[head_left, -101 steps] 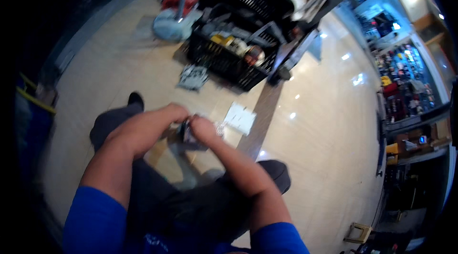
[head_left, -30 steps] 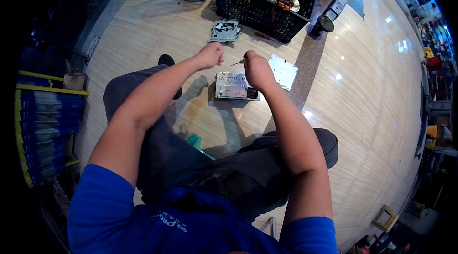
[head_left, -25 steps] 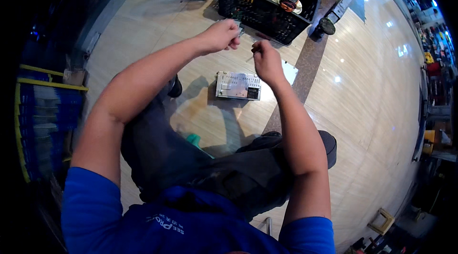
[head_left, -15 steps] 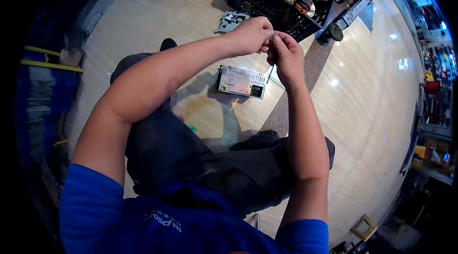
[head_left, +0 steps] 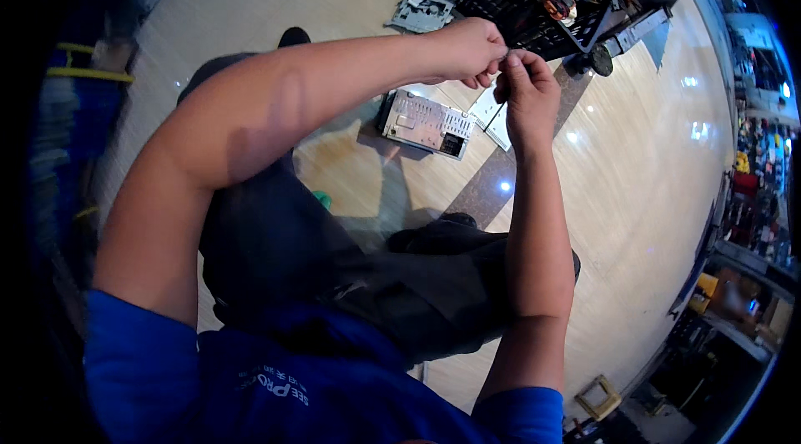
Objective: The person disassembles and handles components of an electronic device, inspecting parts and repositioning small white plates on a small silver casing.
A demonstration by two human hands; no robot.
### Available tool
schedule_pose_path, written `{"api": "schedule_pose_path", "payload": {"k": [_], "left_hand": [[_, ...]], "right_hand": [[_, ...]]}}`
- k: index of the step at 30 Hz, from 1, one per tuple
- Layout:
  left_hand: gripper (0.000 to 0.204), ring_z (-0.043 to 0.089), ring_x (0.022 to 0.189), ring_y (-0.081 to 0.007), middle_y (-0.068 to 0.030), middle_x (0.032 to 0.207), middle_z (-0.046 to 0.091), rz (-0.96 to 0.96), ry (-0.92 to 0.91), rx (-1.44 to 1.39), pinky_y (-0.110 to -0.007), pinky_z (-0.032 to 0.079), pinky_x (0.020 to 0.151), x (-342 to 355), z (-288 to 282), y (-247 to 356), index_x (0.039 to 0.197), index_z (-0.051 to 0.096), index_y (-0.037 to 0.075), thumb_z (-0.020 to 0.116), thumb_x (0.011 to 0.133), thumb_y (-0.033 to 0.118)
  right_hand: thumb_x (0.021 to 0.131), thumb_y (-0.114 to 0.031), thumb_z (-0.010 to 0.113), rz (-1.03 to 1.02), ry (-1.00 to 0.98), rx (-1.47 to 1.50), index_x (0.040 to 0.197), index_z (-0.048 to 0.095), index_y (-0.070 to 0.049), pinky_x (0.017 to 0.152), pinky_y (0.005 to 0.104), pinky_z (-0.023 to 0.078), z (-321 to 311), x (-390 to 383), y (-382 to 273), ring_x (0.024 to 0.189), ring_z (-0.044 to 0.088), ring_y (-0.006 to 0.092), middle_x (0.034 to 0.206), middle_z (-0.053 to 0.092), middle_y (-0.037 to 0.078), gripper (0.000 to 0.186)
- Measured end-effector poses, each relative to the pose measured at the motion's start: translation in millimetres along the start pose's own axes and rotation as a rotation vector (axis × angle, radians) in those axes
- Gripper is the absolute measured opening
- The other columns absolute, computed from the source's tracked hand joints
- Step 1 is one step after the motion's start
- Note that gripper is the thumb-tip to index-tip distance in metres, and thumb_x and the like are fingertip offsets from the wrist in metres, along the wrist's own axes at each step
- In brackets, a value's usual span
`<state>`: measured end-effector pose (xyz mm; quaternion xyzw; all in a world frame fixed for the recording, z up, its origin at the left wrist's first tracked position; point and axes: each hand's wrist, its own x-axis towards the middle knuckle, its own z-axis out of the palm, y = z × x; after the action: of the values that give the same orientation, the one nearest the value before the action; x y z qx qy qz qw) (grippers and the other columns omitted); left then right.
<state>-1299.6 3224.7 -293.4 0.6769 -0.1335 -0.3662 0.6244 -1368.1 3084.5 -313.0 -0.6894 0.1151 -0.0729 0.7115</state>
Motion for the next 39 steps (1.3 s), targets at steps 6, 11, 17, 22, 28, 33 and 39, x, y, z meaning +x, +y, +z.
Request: {"api": "schedule_pose_path", "payload": {"k": [6, 11, 17, 22, 28, 33, 39], "left_hand": [[0.022, 0.06, 0.065, -0.0137, -0.005, 0.077, 0.058, -0.027, -0.012, -0.021, -0.027, 0.05, 0.054, 8.7, 11.7, -2.3, 0.096, 0.055, 0.002, 0.046, 0.099, 0.022], [0.019, 0.069, 0.071, -0.0215, -0.0126, 0.078, 0.069, -0.02, 0.009, 0.231, -0.032, 0.055, 0.058, 25.1, 15.8, -13.4, 0.085, 0.069, 0.001, 0.056, 0.09, 0.013], [0.028, 0.067, 0.09, -0.0317, -0.021, 0.099, 0.067, 0.258, 0.035, 0.763, -0.041, 0.053, 0.08, 19.4, 6.6, 4.3, 0.109, 0.063, 0.0, 0.055, 0.093, 0.022], [0.019, 0.066, 0.093, -0.0355, -0.0215, 0.098, 0.068, 0.35, -0.217, 1.183, -0.043, 0.052, 0.08, -17.6, -15.7, 33.9, 0.097, 0.067, -0.003, 0.057, 0.084, 0.007], [0.019, 0.068, 0.088, -0.0294, -0.0164, 0.095, 0.07, 0.127, -0.379, 1.428, -0.042, 0.054, 0.073, -33.2, -28.3, 45.9, 0.092, 0.072, 0.001, 0.063, 0.075, 0.002], [0.02, 0.068, 0.088, -0.0299, -0.0168, 0.094, 0.07, 0.072, -0.434, 1.461, -0.043, 0.055, 0.071, -31.7, -40.3, 52.2, 0.093, 0.073, 0.002, 0.065, 0.074, 0.003], [0.017, 0.069, 0.085, -0.0299, -0.016, 0.09, 0.071, 0.017, -0.398, 1.402, -0.041, 0.055, 0.071, -35.0, -50.9, 33.4, 0.09, 0.071, 0.003, 0.065, 0.074, 0.006]], "right_hand": [[0.096, -0.013, 0.057, -0.039, 0.02, 0.036, 0.097, 0.058, 0.0, 0.047, 0.0221, 0.039, -9.8, -3.3, 7.6, 0.054, 0.05, 0.0086, 0.069, 0.058, 0.003, 0.013], [0.097, -0.015, 0.055, -0.042, 0.009, -0.016, 0.094, 0.056, -0.001, 0.047, 0.0219, 0.039, -10.3, -5.9, 9.9, 0.053, 0.049, 0.0087, 0.07, 0.057, 0.003, 0.014], [0.099, -0.017, 0.052, 0.01, 0.027, -0.142, 0.093, 0.055, -0.003, 0.046, 0.0215, 0.039, -39.0, 8.3, 42.2, 0.052, 0.048, 0.008, 0.067, 0.054, 0.002, 0.016], [0.095, -0.022, 0.055, 0.231, 0.053, -0.727, 0.082, 0.059, -0.001, 0.045, 0.0262, 0.038, -118.2, 21.0, 166.0, 0.049, 0.048, 0.0111, 0.063, 0.054, 0.002, 0.025], [0.091, -0.022, 0.056, 0.412, 0.062, -1.069, 0.079, 0.062, 0.002, 0.041, 0.0323, 0.042, -199.6, 1.0, 283.8, 0.045, 0.052, 0.016, 0.057, 0.054, 0.006, 0.028], [0.09, -0.019, 0.057, 0.453, 0.112, -1.024, 0.082, 0.064, 0.004, 0.038, 0.0329, 0.041, -218.8, 10.1, 335.4, 0.044, 0.053, 0.0163, 0.06, 0.056, 0.008, 0.025], [0.088, -0.019, 0.058, 0.594, 0.173, -0.971, 0.091, 0.069, 0.004, 0.042, 0.0339, 0.045, -184.3, 29.4, 344.9, 0.049, 0.059, 0.0204, 0.066, 0.063, 0.012, 0.026]]}}
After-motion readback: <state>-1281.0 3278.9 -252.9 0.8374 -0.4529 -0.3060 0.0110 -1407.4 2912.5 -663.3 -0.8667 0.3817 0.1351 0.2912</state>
